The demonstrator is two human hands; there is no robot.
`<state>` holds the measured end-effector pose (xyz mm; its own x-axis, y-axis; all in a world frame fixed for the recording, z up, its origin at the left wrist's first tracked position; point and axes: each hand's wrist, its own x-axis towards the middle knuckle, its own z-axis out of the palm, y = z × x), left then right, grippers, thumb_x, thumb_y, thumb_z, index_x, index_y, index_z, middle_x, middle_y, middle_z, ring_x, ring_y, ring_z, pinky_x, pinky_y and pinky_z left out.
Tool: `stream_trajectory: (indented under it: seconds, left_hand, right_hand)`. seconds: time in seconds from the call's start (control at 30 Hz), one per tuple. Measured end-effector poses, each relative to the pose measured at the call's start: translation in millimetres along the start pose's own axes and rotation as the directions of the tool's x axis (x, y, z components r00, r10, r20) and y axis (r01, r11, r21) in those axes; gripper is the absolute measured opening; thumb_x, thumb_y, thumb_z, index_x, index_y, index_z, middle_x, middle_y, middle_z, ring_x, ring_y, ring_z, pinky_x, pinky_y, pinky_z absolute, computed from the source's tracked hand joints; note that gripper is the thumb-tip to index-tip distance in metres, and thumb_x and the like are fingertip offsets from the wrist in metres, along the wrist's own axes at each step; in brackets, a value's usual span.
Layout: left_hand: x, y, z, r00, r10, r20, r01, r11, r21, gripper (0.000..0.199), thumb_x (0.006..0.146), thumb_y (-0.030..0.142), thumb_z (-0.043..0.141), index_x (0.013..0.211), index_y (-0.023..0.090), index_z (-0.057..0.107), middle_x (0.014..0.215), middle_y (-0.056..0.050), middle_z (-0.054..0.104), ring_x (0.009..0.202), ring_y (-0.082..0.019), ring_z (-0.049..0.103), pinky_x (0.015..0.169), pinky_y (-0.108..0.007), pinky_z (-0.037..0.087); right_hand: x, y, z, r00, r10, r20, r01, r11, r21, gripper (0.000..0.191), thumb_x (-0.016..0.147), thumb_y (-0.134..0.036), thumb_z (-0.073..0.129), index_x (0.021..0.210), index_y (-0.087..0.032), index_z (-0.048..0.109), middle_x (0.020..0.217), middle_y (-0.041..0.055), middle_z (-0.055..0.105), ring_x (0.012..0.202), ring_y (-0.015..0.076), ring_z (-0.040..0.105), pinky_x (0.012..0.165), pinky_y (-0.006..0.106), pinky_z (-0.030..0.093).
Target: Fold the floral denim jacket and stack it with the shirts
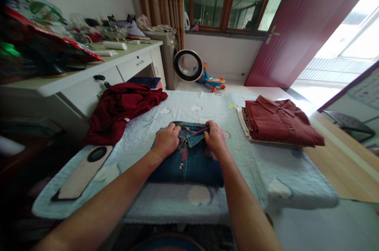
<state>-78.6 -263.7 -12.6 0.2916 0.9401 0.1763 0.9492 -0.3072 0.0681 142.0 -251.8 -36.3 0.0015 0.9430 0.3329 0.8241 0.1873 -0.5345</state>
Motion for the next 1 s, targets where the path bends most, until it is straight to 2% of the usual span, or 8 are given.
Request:
stream_trajectory:
  seconds: [0.17,0.3,0.4,0.5,0.6,0.73,0.9,1.0]
  left_hand:
    - [-7,0,23.7,0.998,-0.045,-0.034,0.044,0.998,-0.038,0.030,0.092,0.015,0.039,0.114,0.017,0.059,0.114,-0.012,0.057,0.098,-0.024,0.059,0.084,-0.037,0.048]
    - [-8,6,13.5,0.986,-0.056,-0.154,0.044,0.996,-0.080,0.031,0.092,0.021,0.045,0.120,0.019,0.059,0.137,-0.012,0.050,0.114,-0.027,0.053,0.096,-0.042,0.044]
    - [-3,23,8.0,0.978,0.064,-0.200,-0.091,0.987,-0.130,0.033,0.095,0.032,0.045,0.123,0.021,0.058,0.143,-0.008,0.048,0.130,-0.026,0.043,0.110,-0.045,0.033]
    - [3,38,16.5,0.973,0.197,-0.121,-0.216,0.960,-0.176,0.042,0.096,0.044,0.043,0.131,0.025,0.054,0.150,-0.006,0.044,0.141,-0.026,0.031,0.117,-0.052,0.020]
    - [8,44,31.0,0.977,0.213,0.013,-0.204,0.953,-0.226,0.050,0.094,0.053,0.043,0.135,0.027,0.051,0.153,-0.005,0.040,0.144,-0.029,0.027,0.117,-0.056,0.019]
    - [9,42,40.2,0.979,0.200,0.049,-0.183,0.955,-0.232,0.055,0.094,0.056,0.040,0.139,0.026,0.049,0.155,-0.006,0.037,0.145,-0.029,0.025,0.117,-0.057,0.019]
    - [8,40,39.7,0.982,0.184,0.032,-0.171,0.954,-0.244,0.051,0.093,0.054,0.045,0.135,0.026,0.052,0.154,-0.006,0.038,0.144,-0.030,0.025,0.117,-0.056,0.019]
    - [9,40,35.8,0.982,0.181,0.055,-0.161,0.952,-0.262,0.044,0.091,0.051,0.049,0.127,0.026,0.056,0.152,-0.005,0.040,0.143,-0.030,0.027,0.116,-0.056,0.020]
  right_hand:
    - [-6,16,25,0.997,0.068,0.027,-0.065,0.994,-0.091,0.039,0.079,-0.023,0.055,0.118,-0.017,0.057,0.107,0.0133,0.065,0.102,0.0273,0.058,0.088,0.037,0.043]
    - [-7,19,31,0.998,0.058,-0.021,-0.059,0.996,-0.068,0.040,0.078,-0.026,0.056,0.117,-0.016,0.059,0.107,0.0133,0.065,0.102,0.0277,0.058,0.090,0.039,0.043]
    - [-6,20,26,0.990,0.073,-0.117,-0.070,0.997,0.026,0.039,0.079,-0.031,0.055,0.114,-0.014,0.061,0.103,0.0131,0.066,0.098,0.0263,0.059,0.090,0.039,0.043]
    - [-7,23,16,0.945,0.174,-0.277,-0.148,0.983,0.112,0.037,0.082,-0.037,0.050,0.107,-0.013,0.063,0.102,0.0145,0.065,0.094,0.0255,0.059,0.088,0.039,0.044]
    - [-14,29,7,0.893,0.291,-0.344,-0.262,0.956,0.130,0.033,0.084,-0.040,0.045,0.092,-0.015,0.064,0.092,0.0131,0.066,0.087,0.0250,0.059,0.082,0.037,0.044]
    - [-29,34,3,0.890,0.355,-0.284,-0.339,0.935,0.105,0.033,0.086,-0.044,0.043,0.080,-0.019,0.063,0.079,0.0083,0.066,0.077,0.0231,0.059,0.075,0.034,0.042]
    - [-38,33,5,0.890,0.362,-0.278,-0.362,0.931,0.055,0.035,0.082,-0.052,0.049,0.082,-0.020,0.062,0.078,0.0071,0.066,0.075,0.0227,0.060,0.070,0.032,0.041]
    - [-40,32,6,0.905,0.364,-0.220,-0.350,0.931,0.098,0.039,0.081,-0.057,0.051,0.083,-0.020,0.062,0.076,0.0061,0.066,0.070,0.0222,0.060,0.066,0.032,0.041]
